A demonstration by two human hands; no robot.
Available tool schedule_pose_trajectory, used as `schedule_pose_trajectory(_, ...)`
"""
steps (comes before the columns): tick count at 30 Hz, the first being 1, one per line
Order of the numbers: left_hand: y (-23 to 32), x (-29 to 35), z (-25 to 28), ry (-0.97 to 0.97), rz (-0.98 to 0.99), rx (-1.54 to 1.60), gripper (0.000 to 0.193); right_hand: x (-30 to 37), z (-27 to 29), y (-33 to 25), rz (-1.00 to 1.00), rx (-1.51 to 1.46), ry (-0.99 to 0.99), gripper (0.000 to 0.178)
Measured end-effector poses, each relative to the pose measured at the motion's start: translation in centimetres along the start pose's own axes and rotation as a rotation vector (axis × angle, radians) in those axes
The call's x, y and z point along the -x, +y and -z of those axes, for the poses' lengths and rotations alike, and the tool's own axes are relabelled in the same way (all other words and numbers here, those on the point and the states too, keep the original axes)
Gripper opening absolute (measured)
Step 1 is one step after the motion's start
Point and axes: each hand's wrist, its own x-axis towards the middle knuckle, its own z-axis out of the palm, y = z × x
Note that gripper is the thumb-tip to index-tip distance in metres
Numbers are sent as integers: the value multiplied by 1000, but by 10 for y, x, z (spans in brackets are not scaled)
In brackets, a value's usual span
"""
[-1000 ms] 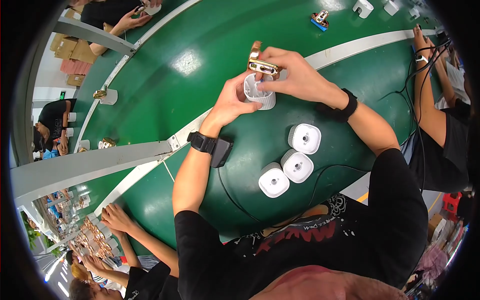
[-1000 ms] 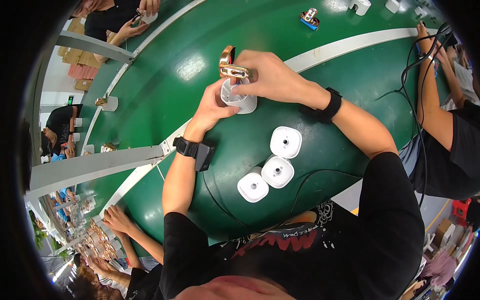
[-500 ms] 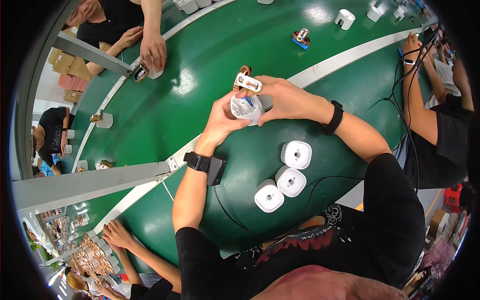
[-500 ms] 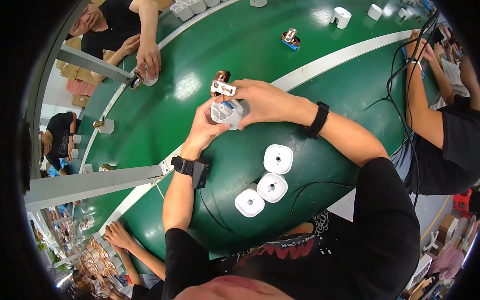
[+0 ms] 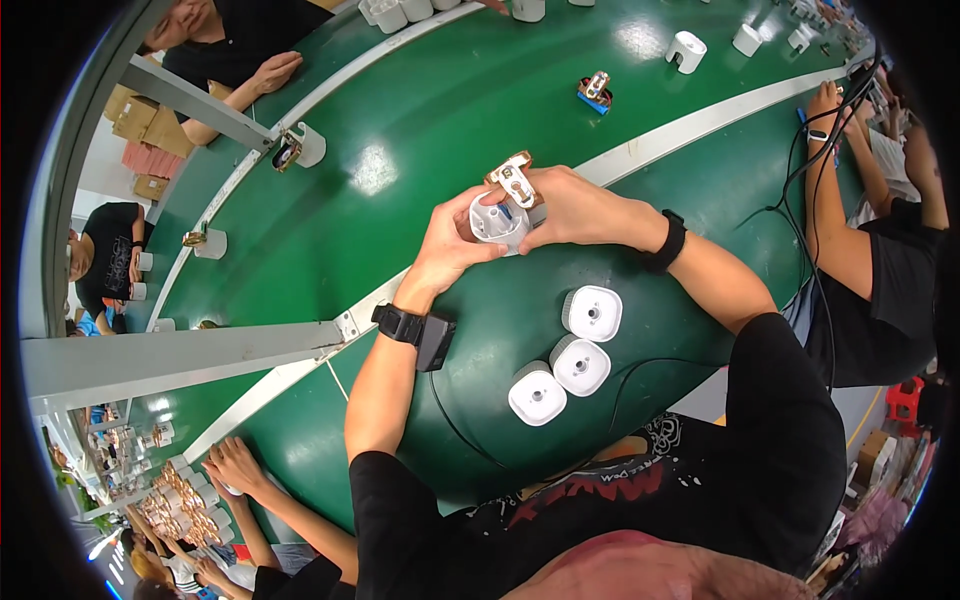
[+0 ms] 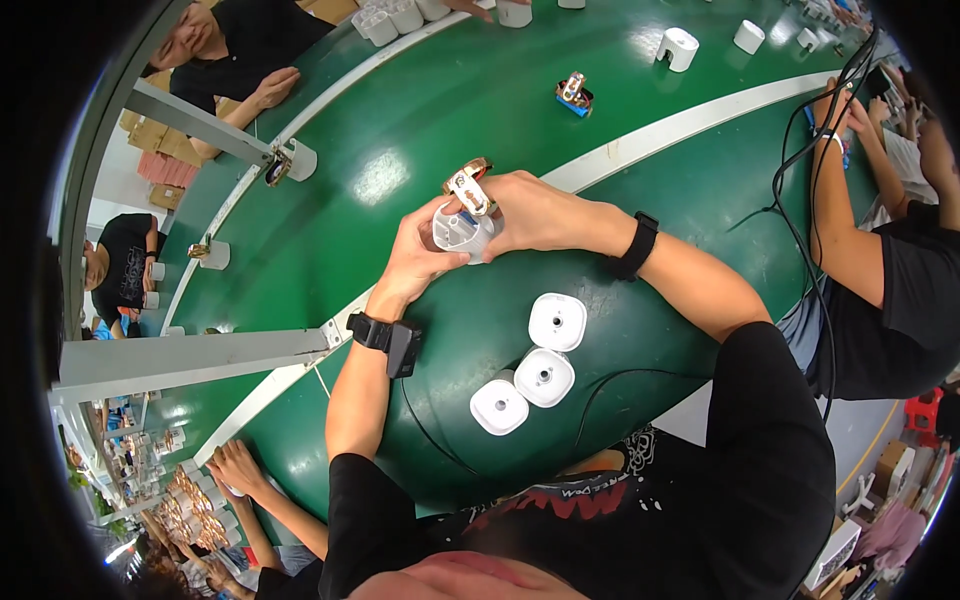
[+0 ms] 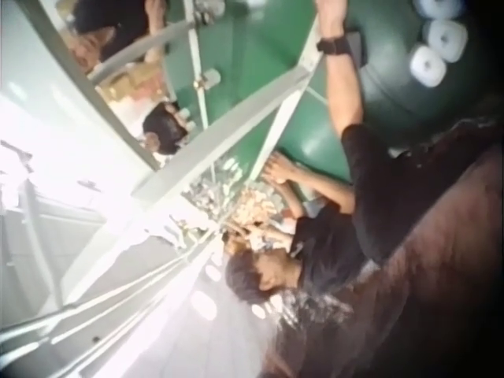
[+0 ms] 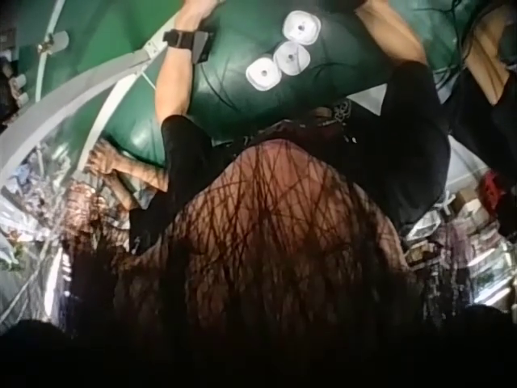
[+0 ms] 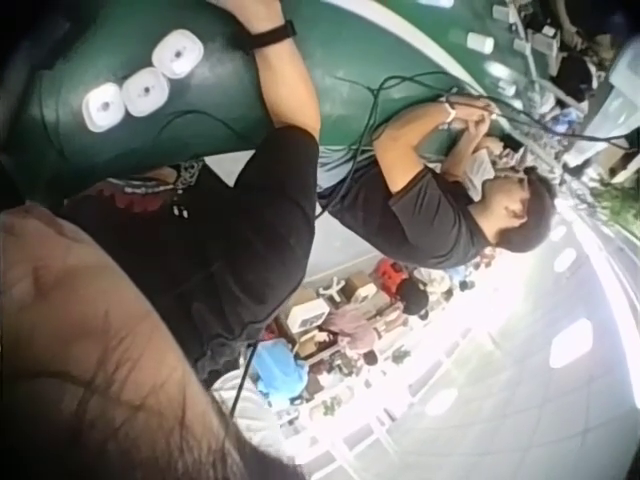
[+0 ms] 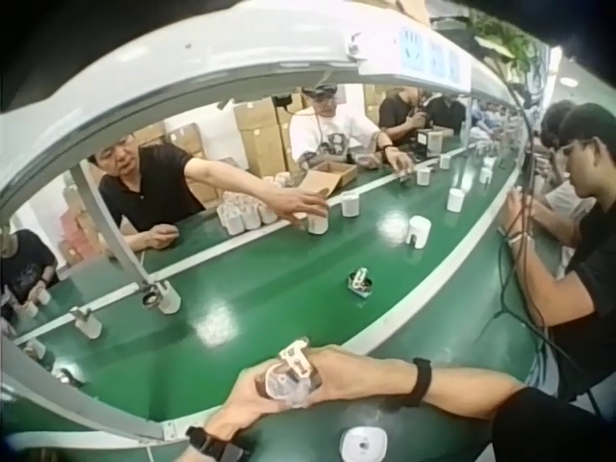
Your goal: The person picks up a white plastic housing and a battery, then inserts the battery into the housing. They place a metal component onto the housing and press it into place by hand before setting the assembled unit down on the green work surface.
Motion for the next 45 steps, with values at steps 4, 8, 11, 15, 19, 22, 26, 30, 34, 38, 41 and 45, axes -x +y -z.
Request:
schedule_pose_trajectory(4,5,-4,20,94,-155,-120,63,11,42,-4,153,124,-124,52)
schedule_pose_trajectory(8,1,-3,66,353,-250,-246,65,8,99,26,-622,281,30,51)
schedule_pose_trajectory(11,-10,-6,91,711,-234,-317,70,8,95,76,-508,555,419,47)
schedule_pose_trajectory(15,-7,-2,79,813,-219,-526,73,-5,81,95,-451,690,568,41)
schedule_pose_trajectory(19,-1,-8,57,1182,-478,-1023,73,-6,98,107,-484,650,384,38)
schedule_pose_trajectory(22,17,0,40,1112,-652,-1042,73,-5,102,87,-489,427,271,35)
schedule_pose_trajectory(26,26,6,13,719,-591,-998,74,-3,66,22,-417,-339,195,32)
schedule_pose_trajectory(30,18,-8,-23,462,-506,-662,66,-2,22,15,-327,-1174,121,32)
schedule_pose_trajectory(34,1,-10,-29,376,-344,-343,57,-3,11,41,-286,-1301,151,25)
schedule_pose_trajectory(38,-11,-16,-28,319,-240,-308,49,-1,5,50,-139,-579,176,14)
schedule_pose_trajectory(41,-17,-25,-24,310,-228,-261,38,-2,-6,52,-51,-482,179,15)
schedule_pose_trajectory(45,-17,-30,-22,371,-208,-302,26,-2,-14,38,-203,-574,331,18)
